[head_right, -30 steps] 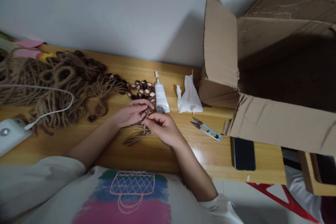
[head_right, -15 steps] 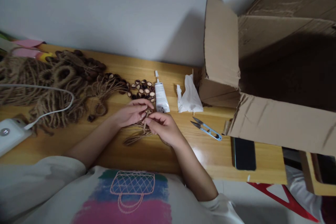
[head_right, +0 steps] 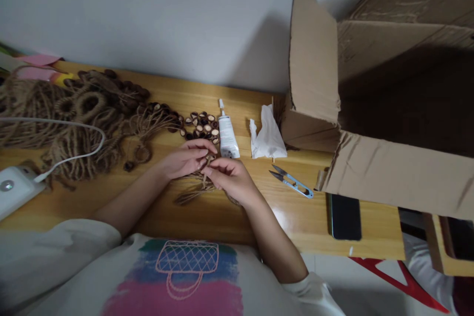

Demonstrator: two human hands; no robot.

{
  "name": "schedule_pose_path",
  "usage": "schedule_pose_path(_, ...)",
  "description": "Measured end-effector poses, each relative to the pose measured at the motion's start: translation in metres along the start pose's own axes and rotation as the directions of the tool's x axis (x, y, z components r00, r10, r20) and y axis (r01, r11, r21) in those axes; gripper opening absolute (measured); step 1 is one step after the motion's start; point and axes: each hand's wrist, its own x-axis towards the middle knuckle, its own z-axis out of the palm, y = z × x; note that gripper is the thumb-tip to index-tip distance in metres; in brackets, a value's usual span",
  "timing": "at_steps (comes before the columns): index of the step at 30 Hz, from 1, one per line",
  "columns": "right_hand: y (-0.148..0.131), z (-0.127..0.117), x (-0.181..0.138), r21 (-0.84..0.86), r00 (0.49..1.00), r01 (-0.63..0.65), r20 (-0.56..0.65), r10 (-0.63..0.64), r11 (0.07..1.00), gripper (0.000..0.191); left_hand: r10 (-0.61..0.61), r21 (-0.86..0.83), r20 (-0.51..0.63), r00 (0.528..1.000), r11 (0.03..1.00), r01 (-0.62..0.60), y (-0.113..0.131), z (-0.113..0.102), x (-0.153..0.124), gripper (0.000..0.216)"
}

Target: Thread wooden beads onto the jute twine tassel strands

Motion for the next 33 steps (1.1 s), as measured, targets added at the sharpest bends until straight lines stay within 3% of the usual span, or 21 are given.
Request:
schedule_pose_path(16, 0.0, 0.002, 0.0, -0.009, 0.999, 0.012, -0.032, -0.012, 1.0, 0.031, 0.057, 0.022, -0.002, 0.998, 0.998, -0.057, -0.003, 0.001, -0.001, 0.019)
schedule_pose_path(22, 0.0, 0.003, -0.001, -0.039, 0.998, 0.006, -0.067, -0.009, 0.999, 0.034, 0.117, -0.06, 0.068, 0.991, 0.992, -0.113, 0.009, 0.005, -0.01, 0.019)
schedule_pose_path(26, 0.001, 0.004, -0.002, -0.075, 0.995, 0.019, -0.092, -0.026, 0.997, 0.034, 0.323, -0.082, -0.028, 0.946, 0.943, -0.324, 0.036, 0.02, -0.031, 0.025)
schedule_pose_path(28, 0.002, 0.004, -0.002, -0.088, 0.994, 0.019, -0.11, -0.029, 0.996, 0.034, 0.42, -0.005, -0.107, 0.901, 0.906, -0.423, 0.046, 0.026, -0.041, 0.029)
schedule_pose_path(30, 0.003, 0.005, -0.001, -0.104, 0.992, 0.019, -0.118, -0.032, 0.994, 0.035, 0.463, 0.131, -0.167, 0.87, 0.885, -0.446, 0.051, 0.026, -0.046, 0.026)
schedule_pose_path(33, 0.006, 0.005, 0.0, -0.134, 0.991, 0.018, -0.127, -0.036, 0.991, 0.034, 0.566, 0.493, -0.211, 0.797, 0.765, -0.413, 0.048, 0.012, -0.047, 0.014)
